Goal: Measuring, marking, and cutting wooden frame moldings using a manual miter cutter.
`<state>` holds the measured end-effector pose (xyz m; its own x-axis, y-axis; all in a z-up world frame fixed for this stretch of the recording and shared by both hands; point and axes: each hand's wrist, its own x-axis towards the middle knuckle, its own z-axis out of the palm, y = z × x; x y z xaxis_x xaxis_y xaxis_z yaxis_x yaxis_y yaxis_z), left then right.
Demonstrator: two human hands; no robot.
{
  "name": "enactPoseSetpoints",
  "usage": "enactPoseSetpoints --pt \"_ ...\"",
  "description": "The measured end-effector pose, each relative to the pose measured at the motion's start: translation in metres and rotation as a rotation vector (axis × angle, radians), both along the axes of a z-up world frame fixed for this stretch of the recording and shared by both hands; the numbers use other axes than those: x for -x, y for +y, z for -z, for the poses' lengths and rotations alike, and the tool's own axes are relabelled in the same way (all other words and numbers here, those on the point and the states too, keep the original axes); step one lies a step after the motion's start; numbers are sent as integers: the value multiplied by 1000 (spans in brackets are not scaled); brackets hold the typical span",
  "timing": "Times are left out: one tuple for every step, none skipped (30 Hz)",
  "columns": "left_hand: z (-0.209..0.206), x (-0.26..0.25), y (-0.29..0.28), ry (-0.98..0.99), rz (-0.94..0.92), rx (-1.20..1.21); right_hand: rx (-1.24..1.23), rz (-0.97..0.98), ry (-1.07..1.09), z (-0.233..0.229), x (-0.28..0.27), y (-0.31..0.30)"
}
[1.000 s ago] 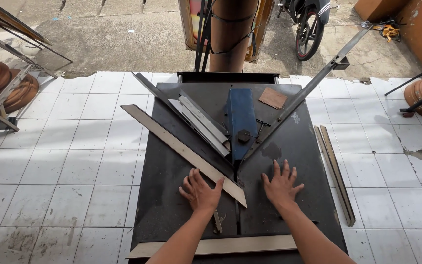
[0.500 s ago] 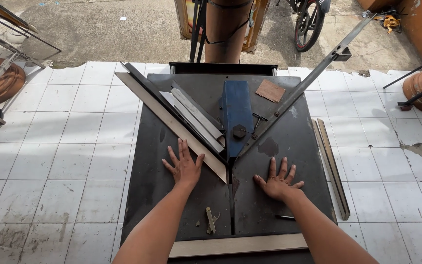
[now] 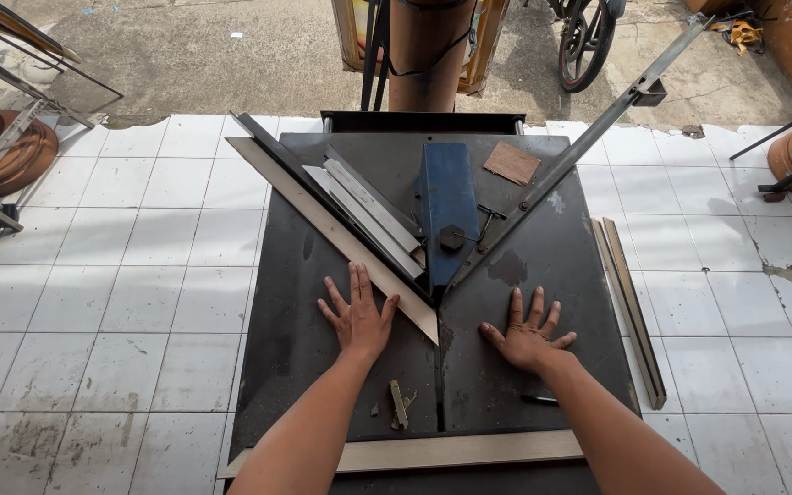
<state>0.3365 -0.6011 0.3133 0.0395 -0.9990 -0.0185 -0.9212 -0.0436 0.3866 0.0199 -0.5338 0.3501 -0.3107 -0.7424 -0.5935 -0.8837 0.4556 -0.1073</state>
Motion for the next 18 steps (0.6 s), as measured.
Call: enactPoseSetpoints --pt "-2 -1 0 -1 0 0 0 0 -1 1 -1 -2" --pt "-4 0 1 0 -5 -3 5 -1 -2 2 -1 -2" --pt "-5 1 2 2 -11 -7 9 -2 -3 2 -1 -1" --pt "-4 1 2 1 -12 -7 9 -3 -4 2 -1 -1" --pt "-2 1 2 -5 -11 -4 11 -5 -3 2 -1 0" --pt "-1 2 3 -10 -11 -2 12 -7 -1 2 0 1" --pt "-1 3 3 -10 -12 -3 11 -9 -1 2 1 1" --pt "-1 3 2 -13 -11 -6 18 -10 2 3 0 1" --pt "-1 2 1 -16 -9 -8 25 -10 5 4 0 0" --pt "-2 2 2 -15 -10 -8 25 -11 6 5 1 0" --pt "-4 2 2 -5 -7 -19 23 -14 1 7 3 0" --pt "-5 1 3 5 -3 -31 20 -17 -6 8 4 0" --pt "-7 2 2 5 -4 -30 20 -18 -6 9 5 -1" --pt "-9 1 2 5 -2 -39 22 -18 -5 10 5 -1" --pt "-10 0 3 4 0 -48 24 -19 -4 12 5 -1" --pt "-12 1 2 5 0 -50 22 -20 -3 11 5 -1" --pt "-13 2 2 -8 -2 -57 27 -14 -11 10 4 -1" --pt "-15 1 3 -23 -4 -65 31 -9 -19 9 3 0"
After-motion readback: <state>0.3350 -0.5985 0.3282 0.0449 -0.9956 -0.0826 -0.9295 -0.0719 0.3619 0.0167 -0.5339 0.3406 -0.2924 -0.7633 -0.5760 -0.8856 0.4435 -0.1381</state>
